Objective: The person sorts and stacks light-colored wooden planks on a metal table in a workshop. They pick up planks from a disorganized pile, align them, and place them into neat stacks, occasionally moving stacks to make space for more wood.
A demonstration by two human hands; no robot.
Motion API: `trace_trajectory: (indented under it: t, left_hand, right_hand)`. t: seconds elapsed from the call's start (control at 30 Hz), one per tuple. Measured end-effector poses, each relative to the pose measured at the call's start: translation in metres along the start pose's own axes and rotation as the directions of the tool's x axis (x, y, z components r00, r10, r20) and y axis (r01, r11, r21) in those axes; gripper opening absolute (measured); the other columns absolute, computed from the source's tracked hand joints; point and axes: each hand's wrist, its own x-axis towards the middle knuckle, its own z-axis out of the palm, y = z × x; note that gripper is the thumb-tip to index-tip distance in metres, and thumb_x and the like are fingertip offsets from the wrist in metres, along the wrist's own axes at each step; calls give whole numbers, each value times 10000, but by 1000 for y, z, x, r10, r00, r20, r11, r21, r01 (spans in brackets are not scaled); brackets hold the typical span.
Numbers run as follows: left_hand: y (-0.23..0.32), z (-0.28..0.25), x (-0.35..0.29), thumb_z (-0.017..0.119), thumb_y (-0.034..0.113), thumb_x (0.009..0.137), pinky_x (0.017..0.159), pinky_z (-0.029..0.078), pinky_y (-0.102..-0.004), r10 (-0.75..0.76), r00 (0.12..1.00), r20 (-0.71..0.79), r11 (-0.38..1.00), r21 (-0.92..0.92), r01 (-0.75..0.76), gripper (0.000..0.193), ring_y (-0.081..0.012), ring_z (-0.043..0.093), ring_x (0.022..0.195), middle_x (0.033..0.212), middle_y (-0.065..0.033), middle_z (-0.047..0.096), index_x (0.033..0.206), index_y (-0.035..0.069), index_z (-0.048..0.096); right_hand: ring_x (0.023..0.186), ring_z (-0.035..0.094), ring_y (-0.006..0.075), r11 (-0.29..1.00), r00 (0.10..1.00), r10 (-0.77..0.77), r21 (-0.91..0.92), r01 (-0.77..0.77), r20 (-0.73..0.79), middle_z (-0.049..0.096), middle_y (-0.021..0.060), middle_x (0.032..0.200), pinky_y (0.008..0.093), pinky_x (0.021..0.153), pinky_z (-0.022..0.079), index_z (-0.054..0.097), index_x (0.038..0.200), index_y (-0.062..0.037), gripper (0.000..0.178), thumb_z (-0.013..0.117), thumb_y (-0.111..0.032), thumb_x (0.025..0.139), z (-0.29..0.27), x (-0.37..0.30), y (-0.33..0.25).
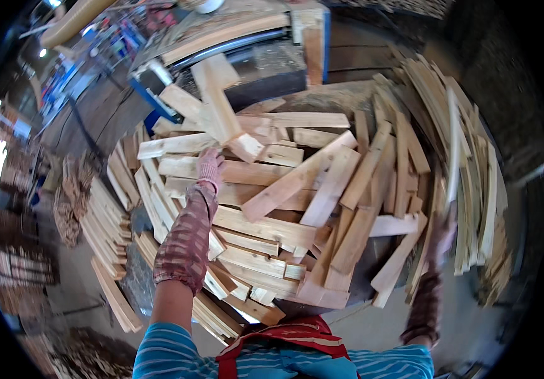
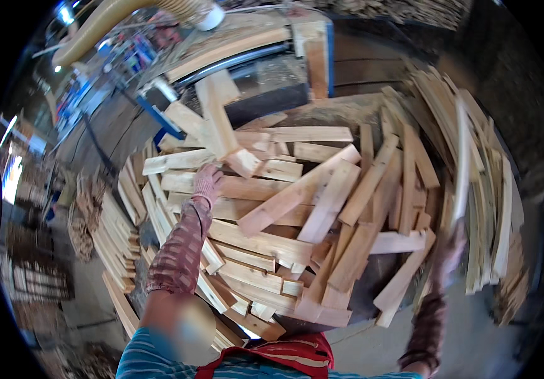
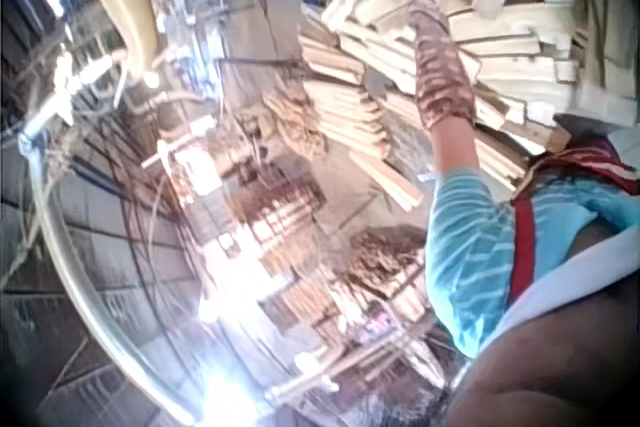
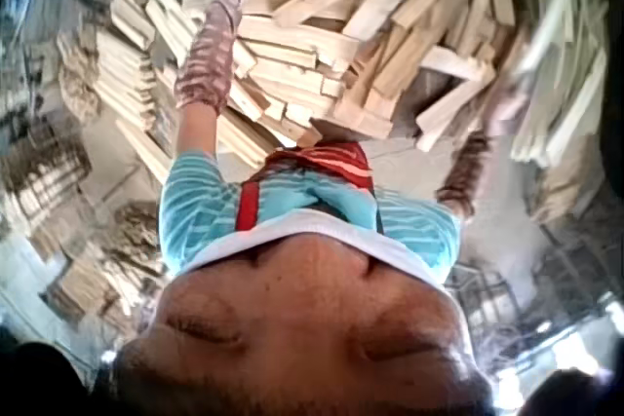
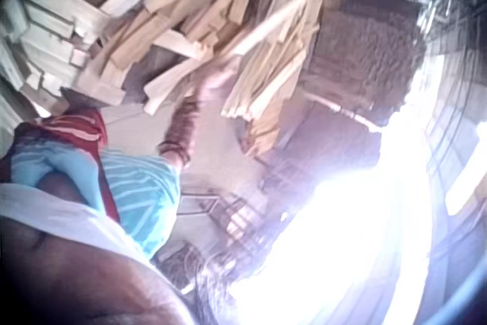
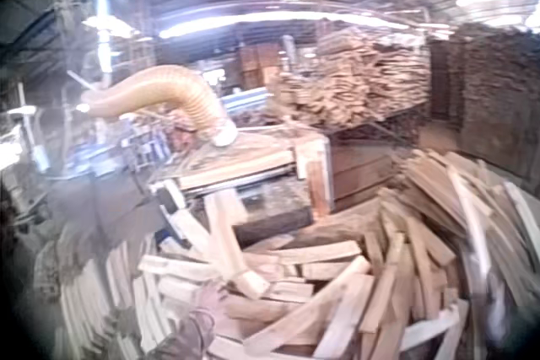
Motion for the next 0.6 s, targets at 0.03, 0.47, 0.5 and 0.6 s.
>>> trace_trajectory:
  t: [0.03,0.47,0.5,0.6]
  left_hand:
    - [1,-12,-7,568,248,1010,848,562,-490,-9,999,-45,997,-72,6,346,-364,629,1025,1176,-115,623,1330,120,536]
    - [29,43,-54,657,242,984,839,593,-454,-79,978,192,970,-212,120,454,-306,649,997,1272,-98,573,1370,52,511]
    - [25,36,-61,670,234,972,832,596,-450,-97,984,152,972,-196,127,464,-300,651,1005,1255,-97,591,1367,45,515]
    - [20,16,-108,688,228,952,821,605,-454,-116,993,36,978,-172,120,486,-290,654,1070,1255,-111,625,1367,40,519]
  right_hand:
    - [1204,545,453,961,989,104,-266,-74,102,529,275,1335,517,983,455,406,1540,-107,737,659,-441,932,-8,55,-21]
    - [1295,555,389,701,512,-688,653,287,514,572,237,1413,446,1099,431,512,1445,-37,698,647,-447,897,246,51,-433]
    - [1276,561,398,683,536,-705,650,334,465,559,247,1416,451,1090,435,498,1441,-29,728,663,-457,875,258,37,-465]
    - [1225,577,403,709,633,-681,545,448,367,540,248,1390,459,1049,458,464,1425,-18,791,700,-482,830,275,28,-541]
